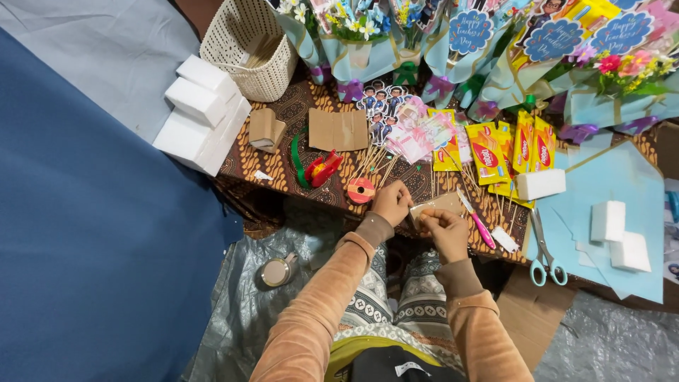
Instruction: Assembling small cardboard boxes and foam bases for floral arrangements using tape and scissors.
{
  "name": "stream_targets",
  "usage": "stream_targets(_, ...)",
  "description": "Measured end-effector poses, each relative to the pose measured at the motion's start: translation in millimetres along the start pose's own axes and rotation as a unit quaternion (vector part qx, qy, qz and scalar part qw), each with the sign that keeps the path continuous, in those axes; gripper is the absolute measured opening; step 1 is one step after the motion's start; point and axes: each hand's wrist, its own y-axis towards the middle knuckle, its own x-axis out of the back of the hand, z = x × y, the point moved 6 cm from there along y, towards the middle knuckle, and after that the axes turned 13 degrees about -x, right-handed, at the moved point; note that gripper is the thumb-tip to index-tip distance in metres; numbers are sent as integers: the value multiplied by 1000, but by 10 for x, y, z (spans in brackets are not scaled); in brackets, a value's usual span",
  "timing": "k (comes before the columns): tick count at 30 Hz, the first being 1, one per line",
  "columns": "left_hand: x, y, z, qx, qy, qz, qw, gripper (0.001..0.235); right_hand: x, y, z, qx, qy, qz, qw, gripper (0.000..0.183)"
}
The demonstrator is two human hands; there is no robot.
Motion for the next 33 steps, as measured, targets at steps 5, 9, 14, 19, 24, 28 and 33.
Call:
stream_targets(5, 104, -3, -163, -7, 7, -7, 1000, 9, -13, 41, -5, -8, -6, -10, 1000, 22)
stream_targets(9, 133, -5, -173, 7, 4, -12, 1000, 8, -8, 85, 35, -14, -14, -8, 1000, 21)
stream_targets(14, 13, 21, 63, 57, 33, -6, 998, 5, 40, 175, -40, -34, -14, -27, 999, 16)
stream_targets(19, -52, 38, 199, 76, 32, -12, 996, 7, 41, 143, -12, -39, -16, -33, 999, 17)
stream_targets(24, -33, 56, 186, 82, 31, -4, 996, 7, 15, 76, 62, -29, -14, -40, 999, 18)
stream_targets(28, -54, 71, 221, 84, 55, 0, 995, 6, 1, 46, 85, -25, -24, -43, 998, 18)
stream_targets(33, -73, 88, 234, 95, 60, -3, 994, 8, -24, 38, 108, -21, -30, -44, 998, 17)
